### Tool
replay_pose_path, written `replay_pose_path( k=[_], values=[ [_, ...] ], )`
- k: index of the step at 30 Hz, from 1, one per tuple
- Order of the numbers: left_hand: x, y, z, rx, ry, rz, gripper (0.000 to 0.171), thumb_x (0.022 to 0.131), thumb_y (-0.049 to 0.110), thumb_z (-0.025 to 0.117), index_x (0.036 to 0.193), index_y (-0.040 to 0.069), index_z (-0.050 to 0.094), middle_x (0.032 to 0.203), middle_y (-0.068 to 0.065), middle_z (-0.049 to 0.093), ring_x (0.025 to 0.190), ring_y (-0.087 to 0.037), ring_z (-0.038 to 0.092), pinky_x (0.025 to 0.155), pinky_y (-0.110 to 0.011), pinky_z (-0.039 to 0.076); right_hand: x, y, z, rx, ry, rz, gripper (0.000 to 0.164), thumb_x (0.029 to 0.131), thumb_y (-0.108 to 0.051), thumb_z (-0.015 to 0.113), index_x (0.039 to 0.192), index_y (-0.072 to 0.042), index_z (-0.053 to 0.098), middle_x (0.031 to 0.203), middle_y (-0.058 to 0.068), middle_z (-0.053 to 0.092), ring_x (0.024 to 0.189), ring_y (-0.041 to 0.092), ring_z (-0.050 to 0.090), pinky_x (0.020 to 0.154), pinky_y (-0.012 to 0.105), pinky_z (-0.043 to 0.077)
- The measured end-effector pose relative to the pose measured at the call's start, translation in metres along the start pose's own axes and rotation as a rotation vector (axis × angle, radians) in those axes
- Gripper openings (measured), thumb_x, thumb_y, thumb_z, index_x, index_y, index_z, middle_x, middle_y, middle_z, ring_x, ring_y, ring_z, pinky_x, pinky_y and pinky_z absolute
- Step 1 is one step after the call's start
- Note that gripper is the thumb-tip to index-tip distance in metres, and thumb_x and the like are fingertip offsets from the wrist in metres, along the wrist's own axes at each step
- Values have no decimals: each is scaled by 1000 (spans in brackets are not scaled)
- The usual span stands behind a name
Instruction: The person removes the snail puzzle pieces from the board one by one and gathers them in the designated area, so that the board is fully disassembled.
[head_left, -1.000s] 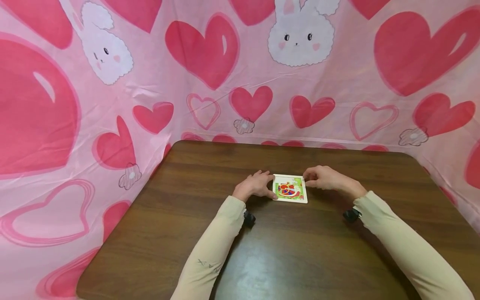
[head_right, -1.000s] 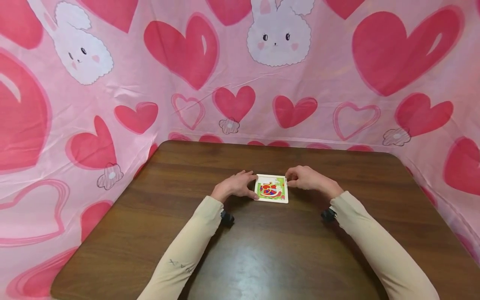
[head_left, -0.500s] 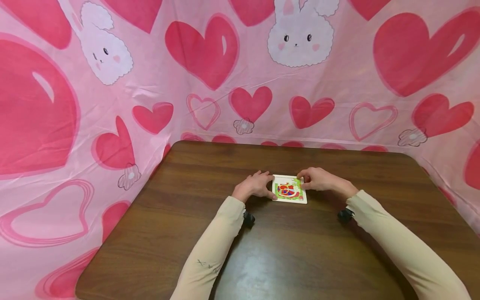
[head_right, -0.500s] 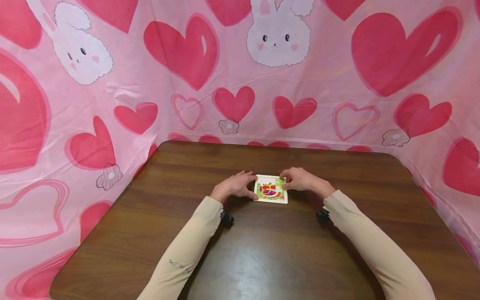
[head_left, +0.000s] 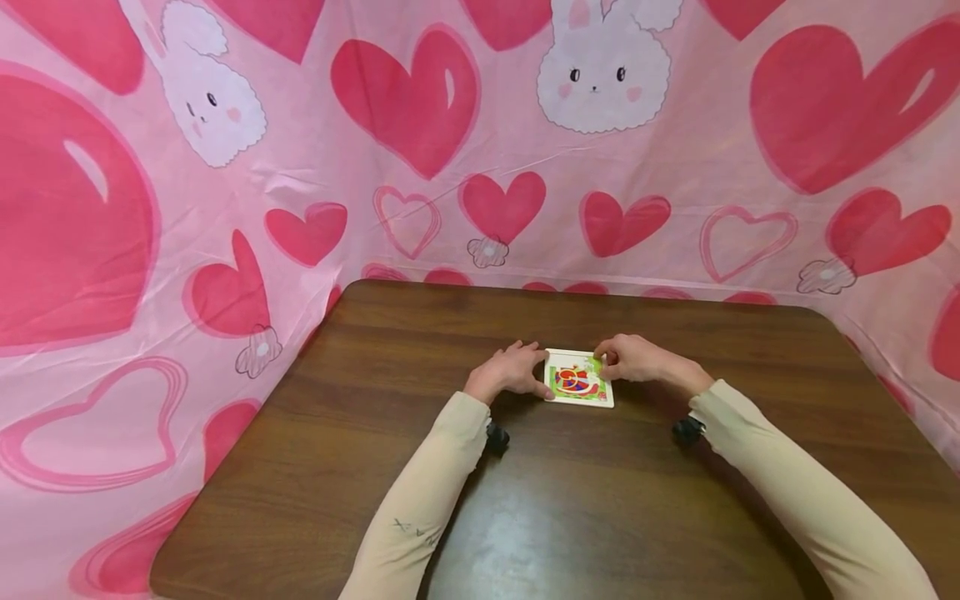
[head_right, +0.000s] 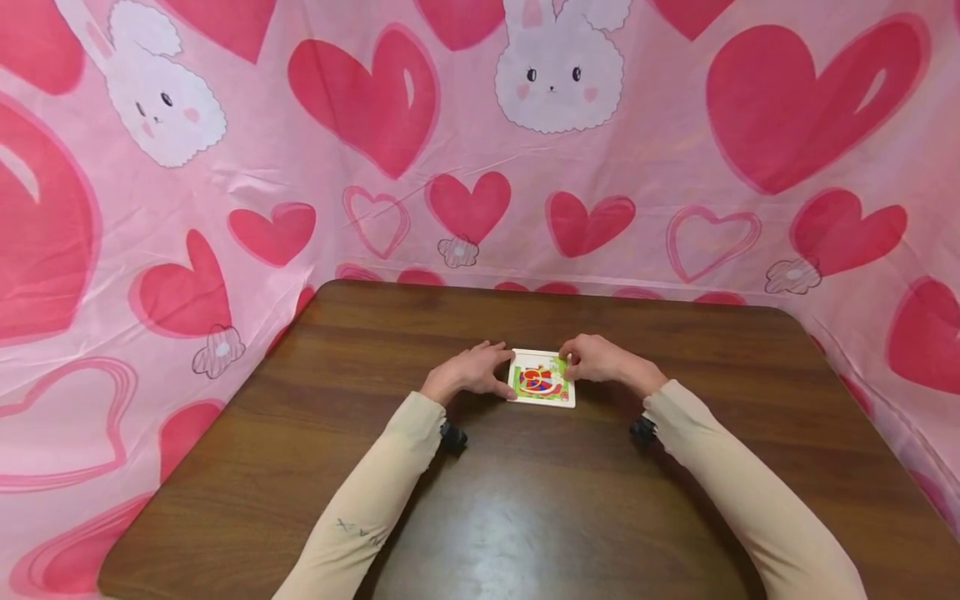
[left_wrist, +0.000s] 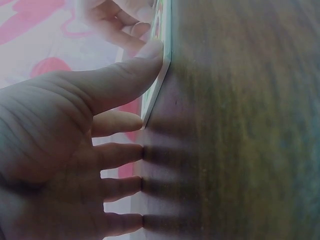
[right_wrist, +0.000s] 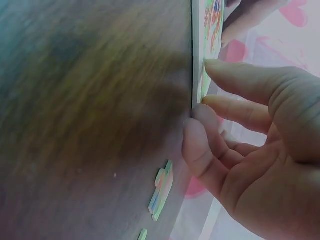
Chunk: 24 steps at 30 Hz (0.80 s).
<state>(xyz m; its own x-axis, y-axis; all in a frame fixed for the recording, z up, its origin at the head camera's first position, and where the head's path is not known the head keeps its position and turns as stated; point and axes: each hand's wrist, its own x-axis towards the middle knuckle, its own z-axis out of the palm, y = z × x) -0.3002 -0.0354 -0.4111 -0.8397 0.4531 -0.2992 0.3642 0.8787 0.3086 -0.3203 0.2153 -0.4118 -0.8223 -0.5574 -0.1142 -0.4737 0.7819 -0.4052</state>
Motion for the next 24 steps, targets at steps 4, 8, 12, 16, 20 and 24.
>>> replay_pose_path(
  k=[4, 8, 12, 16, 20, 24],
  values=[
    [1, 0, 0, 4, 3, 1, 81, 83, 53, 72, 151, 23, 40, 163, -3, 27, 152, -31, 18, 122, -52, 18, 3, -2, -1, -26, 17, -10, 24, 86, -15, 73, 106, -2, 68, 79, 2, 60, 71, 15, 52, 65, 28, 42],
    [0, 0, 0, 2, -1, 0, 79, 83, 53, 72, 150, 23, 41, 163, -3, 28, 152, -31, 19, 122, -53, 19, 6, -1, -1, -28, 22, -12, 19, 85, -11, 72, 99, -2, 64, 78, 3, 58, 70, 15, 51, 64, 28, 41],
    [-1, 0, 0, 5, -5, 2, 79, 84, 53, 71, 150, 23, 41, 163, -3, 28, 152, -31, 19, 122, -53, 19, 7, -3, -1, -32, 31, -26, 18, 84, -10, 72, 95, -1, 61, 79, 5, 58, 72, 16, 51, 66, 29, 41],
    [-1, 0, -1, 0, -9, 1, 79, 84, 53, 72, 150, 23, 41, 163, -3, 28, 152, -31, 18, 122, -52, 18, 6, -5, -1, -37, 32, -35, 18, 84, -10, 72, 96, -1, 61, 82, 6, 60, 75, 17, 52, 68, 30, 43],
    [-2, 0, -1, -7, -10, 3, 79, 84, 52, 72, 150, 22, 41, 163, -4, 28, 152, -31, 18, 122, -53, 18, 7, -4, -1, -41, 37, -42, 18, 84, -11, 73, 94, -2, 62, 83, 7, 60, 76, 17, 54, 69, 30, 45],
    [-3, 0, -1, -5, -13, 6, 80, 83, 52, 72, 151, 22, 41, 163, -4, 28, 152, -31, 18, 122, -52, 19, 8, -3, -2, -39, 38, -32, 18, 84, -12, 74, 93, -3, 62, 83, 6, 60, 76, 15, 53, 68, 29, 44]
  ],
)
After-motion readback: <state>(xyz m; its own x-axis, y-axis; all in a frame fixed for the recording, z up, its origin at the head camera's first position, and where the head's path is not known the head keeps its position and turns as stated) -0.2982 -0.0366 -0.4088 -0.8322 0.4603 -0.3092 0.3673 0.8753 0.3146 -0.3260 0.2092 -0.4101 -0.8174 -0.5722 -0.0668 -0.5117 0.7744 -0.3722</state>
